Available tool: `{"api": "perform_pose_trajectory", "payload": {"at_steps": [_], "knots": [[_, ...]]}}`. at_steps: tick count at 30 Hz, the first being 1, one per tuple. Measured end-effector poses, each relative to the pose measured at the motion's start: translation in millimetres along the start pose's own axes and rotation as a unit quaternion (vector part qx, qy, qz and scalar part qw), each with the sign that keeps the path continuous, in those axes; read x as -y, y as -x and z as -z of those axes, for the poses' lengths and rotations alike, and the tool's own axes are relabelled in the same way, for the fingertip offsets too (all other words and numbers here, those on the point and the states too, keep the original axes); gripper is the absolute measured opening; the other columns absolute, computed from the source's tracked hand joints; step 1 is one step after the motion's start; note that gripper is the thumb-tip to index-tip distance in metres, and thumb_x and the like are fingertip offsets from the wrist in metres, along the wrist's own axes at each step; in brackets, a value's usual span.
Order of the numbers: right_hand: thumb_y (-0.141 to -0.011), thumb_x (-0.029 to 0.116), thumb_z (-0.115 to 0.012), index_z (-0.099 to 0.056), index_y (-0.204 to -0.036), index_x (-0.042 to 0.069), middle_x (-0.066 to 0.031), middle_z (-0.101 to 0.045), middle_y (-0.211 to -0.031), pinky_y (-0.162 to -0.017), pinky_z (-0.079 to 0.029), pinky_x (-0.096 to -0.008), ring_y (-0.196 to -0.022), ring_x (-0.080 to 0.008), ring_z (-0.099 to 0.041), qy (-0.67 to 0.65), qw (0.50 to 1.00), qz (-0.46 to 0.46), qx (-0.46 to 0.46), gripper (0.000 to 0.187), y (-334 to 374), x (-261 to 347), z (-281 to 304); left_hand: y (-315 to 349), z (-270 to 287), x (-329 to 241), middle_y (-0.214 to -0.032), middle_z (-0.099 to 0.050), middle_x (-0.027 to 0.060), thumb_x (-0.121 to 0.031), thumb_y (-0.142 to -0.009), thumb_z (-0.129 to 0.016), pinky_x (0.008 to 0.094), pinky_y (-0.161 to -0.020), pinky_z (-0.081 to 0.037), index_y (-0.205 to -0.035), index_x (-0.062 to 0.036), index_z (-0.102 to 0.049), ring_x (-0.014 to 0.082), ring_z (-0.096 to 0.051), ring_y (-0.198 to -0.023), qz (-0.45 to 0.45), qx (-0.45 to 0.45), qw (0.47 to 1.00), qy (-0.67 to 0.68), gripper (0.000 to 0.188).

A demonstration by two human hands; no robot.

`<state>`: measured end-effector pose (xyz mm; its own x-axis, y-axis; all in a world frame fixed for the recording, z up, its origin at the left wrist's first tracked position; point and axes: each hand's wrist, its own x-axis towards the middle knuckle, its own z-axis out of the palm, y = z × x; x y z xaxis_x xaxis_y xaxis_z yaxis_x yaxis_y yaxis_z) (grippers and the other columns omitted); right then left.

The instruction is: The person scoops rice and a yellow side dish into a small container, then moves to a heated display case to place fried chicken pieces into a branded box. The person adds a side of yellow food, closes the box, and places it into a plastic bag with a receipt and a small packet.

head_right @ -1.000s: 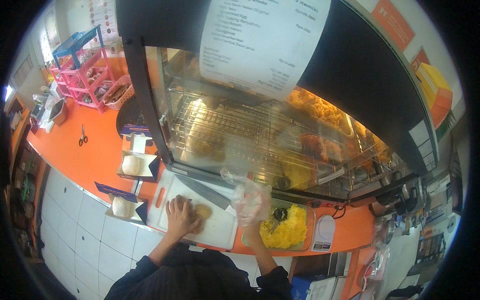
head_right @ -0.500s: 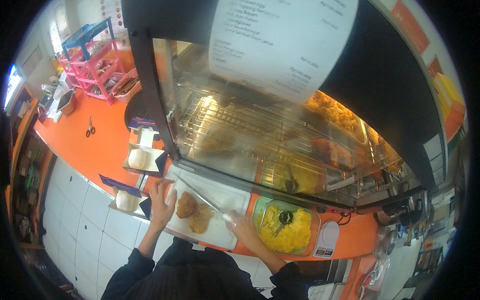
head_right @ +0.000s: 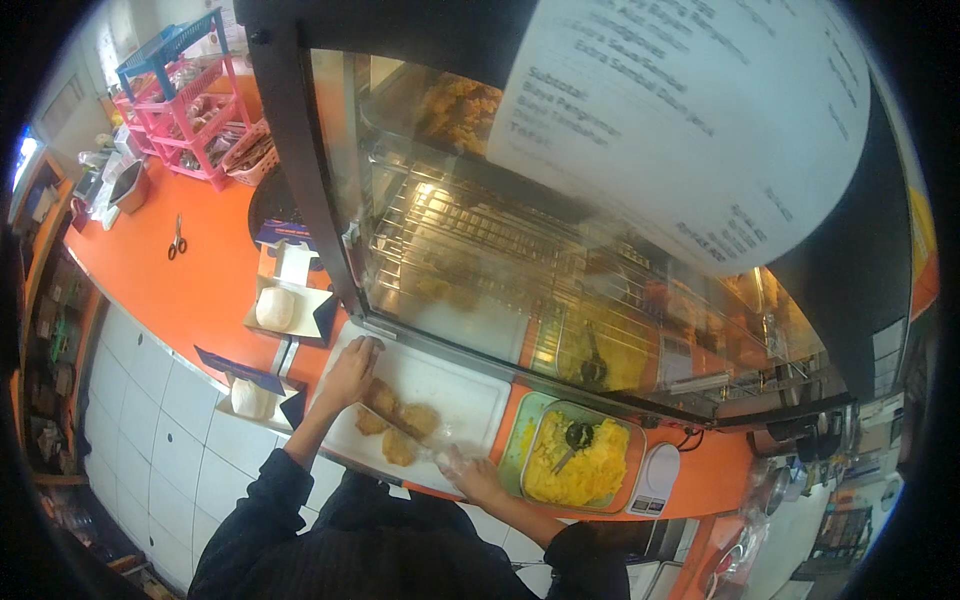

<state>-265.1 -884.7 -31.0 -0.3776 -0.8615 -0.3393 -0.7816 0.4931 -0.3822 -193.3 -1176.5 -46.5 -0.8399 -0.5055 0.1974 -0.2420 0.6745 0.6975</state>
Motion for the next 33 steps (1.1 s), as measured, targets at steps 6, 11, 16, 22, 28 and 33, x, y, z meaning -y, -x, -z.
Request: {"api": "perform_pose_trajectory", "payload": {"at_steps": [6,11,16,22,28,33], "knots": [[-0.092,0.035,-0.042,-0.045,-0.124,0.002,-0.0200,-0.061,-0.070,-0.062,-0.049,-0.0480,-0.068,-0.0368,-0.063,0.021,0.998,0.053,-0.016,0.047,-1,-3,0,2,8,3,-0.095,-0.054,0.0250,-0.015,-0.097,-0.035,0.0451,-0.078,-0.042,-0.101,-0.0003,-0.044,0.0443,-0.052,-0.091,0.071,0.016,0.987,0.145,0.018],[-0.092,0.038,-0.042,-0.044,-0.127,0.004,-0.0224,-0.062,-0.073,-0.064,-0.049,-0.0483,-0.071,-0.0369,-0.063,0.030,0.998,0.008,0.060,0.048,-7,6,15,9,-2,16,-0.093,-0.053,0.0257,-0.010,-0.095,-0.036,0.0458,-0.075,-0.042,-0.101,-0.0006,-0.042,0.0453,-0.053,-0.088,0.064,-0.023,0.988,0.136,0.012],[-0.092,0.042,-0.043,-0.048,-0.123,0.005,-0.0208,-0.062,-0.070,-0.063,-0.050,-0.0489,-0.069,-0.0376,-0.063,0.019,0.999,0.002,-0.026,0.049,-4,-9,-18,4,0,2,-0.093,-0.055,0.0242,-0.010,-0.094,-0.039,0.0470,-0.073,-0.042,-0.100,-0.0012,-0.043,0.0442,-0.053,-0.087,0.033,-0.025,0.997,0.071,0.012],[-0.092,0.037,-0.044,-0.051,-0.114,0.008,-0.0165,-0.062,-0.069,-0.058,-0.049,-0.0477,-0.064,-0.0367,-0.062,0.053,0.997,0.050,0.004,0.037,-8,16,41,1,8,-2,-0.068,-0.058,0.0209,-0.027,-0.095,-0.043,0.0466,-0.058,-0.044,-0.079,-0.0016,-0.057,0.0399,-0.057,-0.065,0.079,-0.066,0.995,-0.016,0.033],[-0.091,0.039,-0.047,-0.048,-0.121,0.003,-0.0203,-0.063,-0.075,-0.068,-0.049,-0.0465,-0.074,-0.0378,-0.062,-0.053,0.998,-0.017,0.035,0.047,-2,24,73,-18,13,-14,-0.055,-0.055,0.0237,-0.034,-0.092,-0.046,0.0466,-0.053,-0.046,-0.055,0.0009,-0.061,0.0406,-0.056,-0.052,0.063,-0.039,0.996,-0.049,0.053],[-0.091,0.038,-0.048,-0.047,-0.122,-0.001,-0.0207,-0.063,-0.077,-0.070,-0.049,-0.0465,-0.073,-0.0400,-0.062,0.040,0.999,-0.005,0.017,0.050,-7,-1,17,-14,-3,5,-0.057,-0.054,0.0276,-0.031,-0.093,-0.044,0.0479,-0.056,-0.047,-0.058,0.0045,-0.061,0.0430,-0.057,-0.055,0.118,-0.024,0.992,-0.024,0.053]]}}
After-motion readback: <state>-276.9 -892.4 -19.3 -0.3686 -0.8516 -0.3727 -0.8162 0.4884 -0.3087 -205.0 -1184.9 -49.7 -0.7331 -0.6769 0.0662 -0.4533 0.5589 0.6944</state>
